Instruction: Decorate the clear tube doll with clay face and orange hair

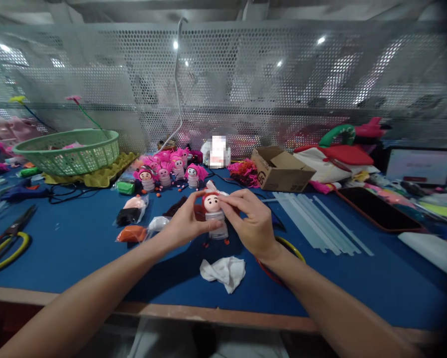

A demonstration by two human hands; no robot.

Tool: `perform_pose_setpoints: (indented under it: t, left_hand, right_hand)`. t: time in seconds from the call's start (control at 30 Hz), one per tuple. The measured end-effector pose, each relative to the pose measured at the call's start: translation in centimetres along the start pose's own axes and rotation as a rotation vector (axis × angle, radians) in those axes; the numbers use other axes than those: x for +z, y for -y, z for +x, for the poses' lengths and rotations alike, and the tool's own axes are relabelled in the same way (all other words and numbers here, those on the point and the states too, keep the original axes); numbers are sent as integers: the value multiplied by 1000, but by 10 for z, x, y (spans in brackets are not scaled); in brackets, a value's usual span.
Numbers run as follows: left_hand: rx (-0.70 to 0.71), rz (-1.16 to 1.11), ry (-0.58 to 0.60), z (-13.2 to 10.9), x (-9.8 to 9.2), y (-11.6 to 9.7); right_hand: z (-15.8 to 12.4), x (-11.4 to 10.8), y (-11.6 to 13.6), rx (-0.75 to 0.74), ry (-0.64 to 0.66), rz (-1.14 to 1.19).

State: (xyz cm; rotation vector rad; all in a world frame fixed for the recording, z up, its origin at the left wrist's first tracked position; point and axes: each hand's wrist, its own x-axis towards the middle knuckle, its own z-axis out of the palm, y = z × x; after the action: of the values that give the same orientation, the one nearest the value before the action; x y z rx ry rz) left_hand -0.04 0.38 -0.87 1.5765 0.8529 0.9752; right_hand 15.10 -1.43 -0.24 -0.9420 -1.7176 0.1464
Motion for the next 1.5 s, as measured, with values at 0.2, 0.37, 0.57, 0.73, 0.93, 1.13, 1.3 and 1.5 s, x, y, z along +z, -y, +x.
perform_pose_setpoints:
  t: [0.2,0.37,0.57,0.73,0.93,1.13,1.3,1.5]
  left_hand:
    - [-39,-22,13,-5,2,0]
    - [-78,-49,27,-6,3,2]
    - [-191,-91,-6,-5,2,-1]
    - [-269,-109,-31,-4,0,-2]
    - [-296,-127,-3,-4,0,4]
    - [-313,-131,27,-4,0,7]
    - [-305,-116,33,-5,1,7]
    - [-311,-117,45,-5,0,7]
  right_hand:
    - [-1,-1,-2,-45,-1,-51]
    - [1,-2,0,81,14,72]
    - [7,0,-2,701,36,650]
    - [11,1,-7,910,65,931]
    - [10,-1,-14,962,90,971]
    - [9,0,-18,969,113,940]
    - [8,1,-19,982,102,916]
    - [9,1,-19,1022,82,938]
